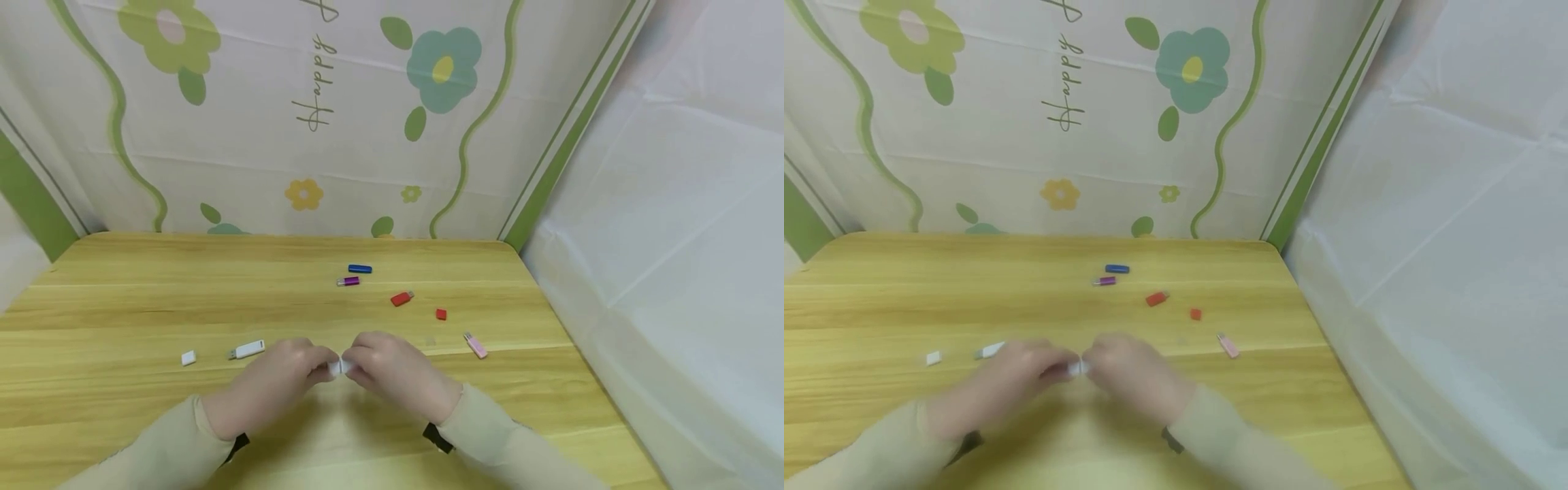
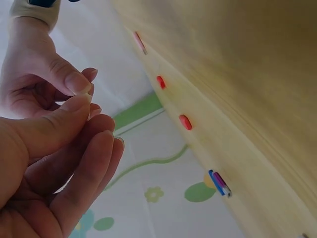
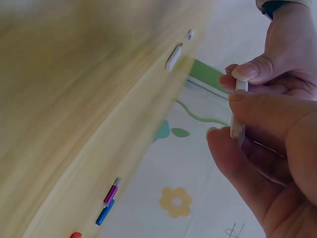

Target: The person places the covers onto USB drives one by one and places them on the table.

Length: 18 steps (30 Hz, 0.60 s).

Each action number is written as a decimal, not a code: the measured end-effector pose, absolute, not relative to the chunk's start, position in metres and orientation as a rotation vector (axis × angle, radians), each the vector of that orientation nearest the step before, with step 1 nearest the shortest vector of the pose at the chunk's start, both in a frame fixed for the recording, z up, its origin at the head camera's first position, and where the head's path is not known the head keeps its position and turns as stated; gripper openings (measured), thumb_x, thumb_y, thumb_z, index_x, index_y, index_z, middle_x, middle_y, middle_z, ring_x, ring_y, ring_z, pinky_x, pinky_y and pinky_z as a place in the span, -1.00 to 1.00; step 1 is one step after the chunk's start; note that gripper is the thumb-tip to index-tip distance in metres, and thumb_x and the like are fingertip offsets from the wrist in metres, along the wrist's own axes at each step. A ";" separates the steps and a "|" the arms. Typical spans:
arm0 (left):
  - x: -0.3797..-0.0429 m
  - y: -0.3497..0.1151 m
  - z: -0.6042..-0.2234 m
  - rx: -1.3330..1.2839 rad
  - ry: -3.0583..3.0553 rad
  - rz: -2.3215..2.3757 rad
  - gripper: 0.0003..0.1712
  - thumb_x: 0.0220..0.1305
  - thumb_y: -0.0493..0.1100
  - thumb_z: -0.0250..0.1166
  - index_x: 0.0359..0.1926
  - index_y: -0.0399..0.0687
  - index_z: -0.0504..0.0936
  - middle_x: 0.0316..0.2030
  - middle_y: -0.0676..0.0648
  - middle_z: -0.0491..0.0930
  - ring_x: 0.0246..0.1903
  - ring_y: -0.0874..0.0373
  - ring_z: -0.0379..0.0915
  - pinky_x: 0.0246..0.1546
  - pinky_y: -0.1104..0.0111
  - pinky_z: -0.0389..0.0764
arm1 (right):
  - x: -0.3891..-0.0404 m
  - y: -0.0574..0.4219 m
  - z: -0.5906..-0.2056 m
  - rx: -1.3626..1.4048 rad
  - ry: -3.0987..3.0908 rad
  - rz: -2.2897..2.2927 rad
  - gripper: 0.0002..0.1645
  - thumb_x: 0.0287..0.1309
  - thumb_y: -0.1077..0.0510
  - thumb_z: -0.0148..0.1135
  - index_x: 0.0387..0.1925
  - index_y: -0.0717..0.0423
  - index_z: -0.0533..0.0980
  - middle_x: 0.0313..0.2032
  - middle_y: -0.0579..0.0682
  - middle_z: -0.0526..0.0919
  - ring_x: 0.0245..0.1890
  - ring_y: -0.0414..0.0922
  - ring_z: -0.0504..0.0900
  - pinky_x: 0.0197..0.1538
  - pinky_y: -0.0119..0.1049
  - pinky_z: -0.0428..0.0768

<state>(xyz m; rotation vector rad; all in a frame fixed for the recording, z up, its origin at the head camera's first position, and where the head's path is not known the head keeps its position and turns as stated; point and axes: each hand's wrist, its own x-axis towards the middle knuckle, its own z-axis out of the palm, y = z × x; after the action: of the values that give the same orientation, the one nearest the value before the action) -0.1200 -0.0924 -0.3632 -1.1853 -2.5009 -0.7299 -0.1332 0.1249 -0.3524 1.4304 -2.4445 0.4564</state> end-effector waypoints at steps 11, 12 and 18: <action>-0.169 -0.099 -0.366 -1.128 -2.733 -0.873 -0.92 0.19 -0.38 0.40 -0.28 -0.19 0.72 -0.40 0.05 0.68 -0.47 0.37 0.51 -0.44 0.51 0.58 | -0.176 0.111 -0.349 1.356 -2.731 0.508 -0.83 0.20 0.21 0.39 -0.17 0.17 0.69 -0.26 -0.05 0.60 -0.34 -0.30 0.57 -0.25 -0.67 0.48; -0.173 -0.099 -0.366 -1.117 -2.750 -0.873 -0.93 0.19 -0.38 0.40 -0.28 -0.19 0.72 -0.41 0.05 0.69 -0.47 0.36 0.52 -0.43 0.51 0.58 | -0.181 0.110 -0.350 1.343 -2.748 0.506 -0.83 0.20 0.21 0.39 -0.17 0.18 0.69 -0.27 -0.05 0.59 -0.35 -0.29 0.57 -0.25 -0.67 0.48; -0.205 -0.099 -0.363 -1.014 -2.898 -0.854 -0.93 0.18 -0.37 0.41 -0.29 -0.20 0.72 -0.40 0.01 0.68 -0.44 0.27 0.56 -0.39 0.41 0.63 | -0.215 0.101 -0.354 1.288 -2.820 0.457 -0.81 0.18 0.18 0.41 -0.18 0.16 0.71 -0.25 -0.05 0.59 -0.31 -0.27 0.57 -0.26 -0.63 0.50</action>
<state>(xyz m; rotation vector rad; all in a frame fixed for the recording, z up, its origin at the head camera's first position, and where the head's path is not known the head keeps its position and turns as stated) -0.2046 -0.0991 -0.3626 -1.0142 -2.8976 -0.8540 -0.2148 0.1006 -0.3541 1.2880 -2.8198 0.4569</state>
